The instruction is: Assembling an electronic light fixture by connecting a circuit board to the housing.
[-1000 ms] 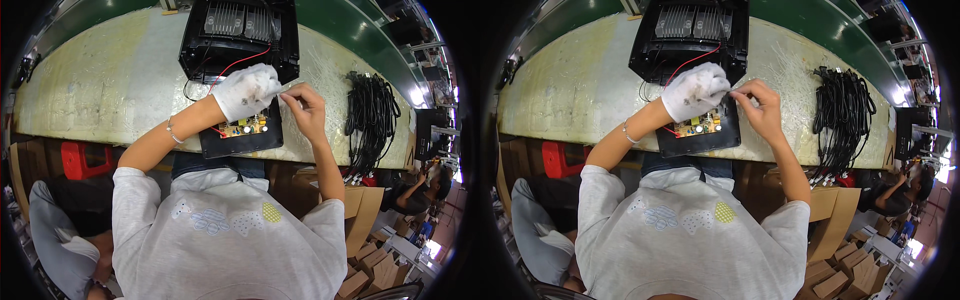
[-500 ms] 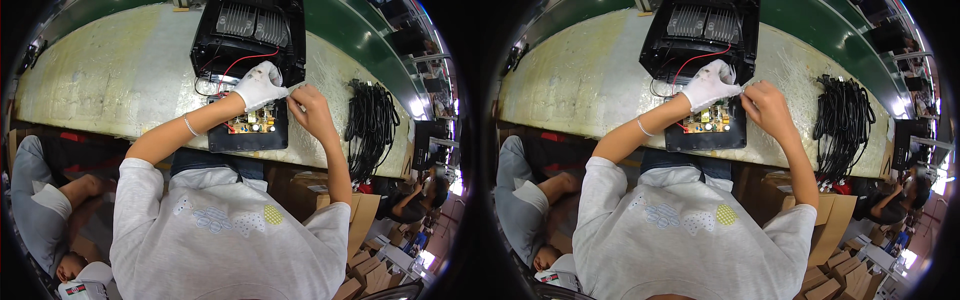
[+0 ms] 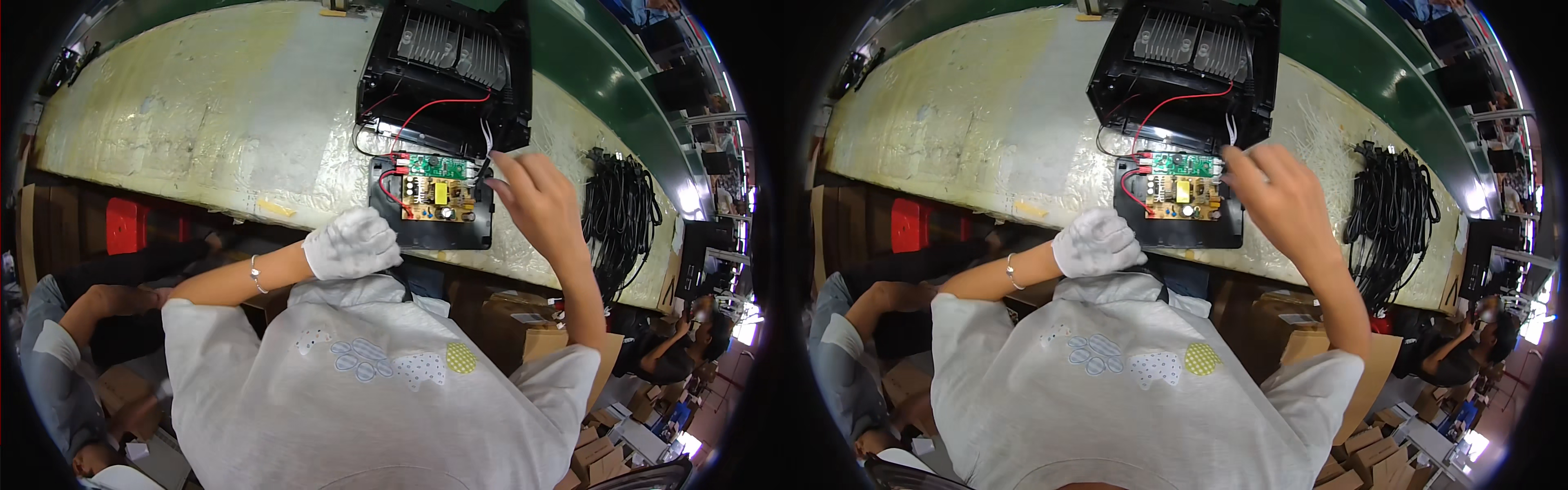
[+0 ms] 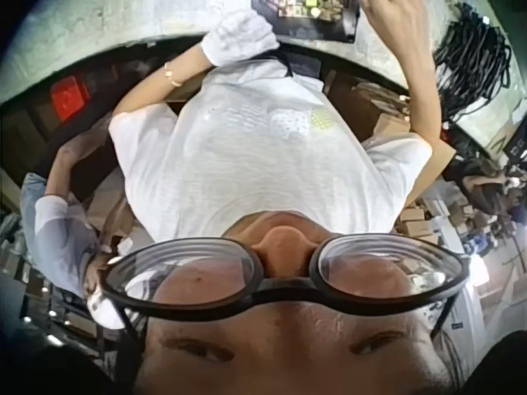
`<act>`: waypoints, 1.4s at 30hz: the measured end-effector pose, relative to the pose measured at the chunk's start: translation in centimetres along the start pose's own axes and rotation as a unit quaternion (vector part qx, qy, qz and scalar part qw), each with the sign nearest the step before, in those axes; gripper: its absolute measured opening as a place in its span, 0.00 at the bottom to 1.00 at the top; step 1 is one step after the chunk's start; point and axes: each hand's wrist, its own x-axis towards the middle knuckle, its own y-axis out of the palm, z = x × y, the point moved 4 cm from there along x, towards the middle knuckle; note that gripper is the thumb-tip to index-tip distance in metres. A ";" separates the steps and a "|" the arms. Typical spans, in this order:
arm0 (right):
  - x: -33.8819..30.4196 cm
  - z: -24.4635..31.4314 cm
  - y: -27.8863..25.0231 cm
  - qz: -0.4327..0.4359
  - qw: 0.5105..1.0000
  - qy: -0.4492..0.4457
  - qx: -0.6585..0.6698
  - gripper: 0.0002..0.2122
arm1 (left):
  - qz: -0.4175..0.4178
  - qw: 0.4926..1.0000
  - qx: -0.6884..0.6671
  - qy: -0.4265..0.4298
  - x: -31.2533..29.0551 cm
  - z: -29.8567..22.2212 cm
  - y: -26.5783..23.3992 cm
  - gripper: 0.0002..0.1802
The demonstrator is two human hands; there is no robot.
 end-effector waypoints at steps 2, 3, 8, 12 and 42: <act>2.7 1.4 1.3 0.023 0.994 -0.103 -0.003 0.21 | 0.001 1.000 0.019 0.018 -1.4 0.3 1.3 0.09; 4.2 2.1 2.0 0.020 0.988 -0.154 -0.002 0.24 | -0.038 0.999 0.000 0.037 -1.3 0.2 1.3 0.09; 9.8 3.5 9.2 0.173 0.957 -0.223 -0.069 0.31 | -0.009 0.994 -0.073 -0.084 -0.5 -0.3 -0.2 0.16; 11.0 3.9 12.5 0.222 0.944 -0.212 -0.124 0.26 | 0.004 0.991 -0.049 -0.124 -0.6 0.7 0.1 0.17; 9.3 -0.6 2.5 0.144 0.941 0.034 0.304 0.13 | -0.166 0.891 -0.333 -0.260 4.9 10.0 -2.8 0.19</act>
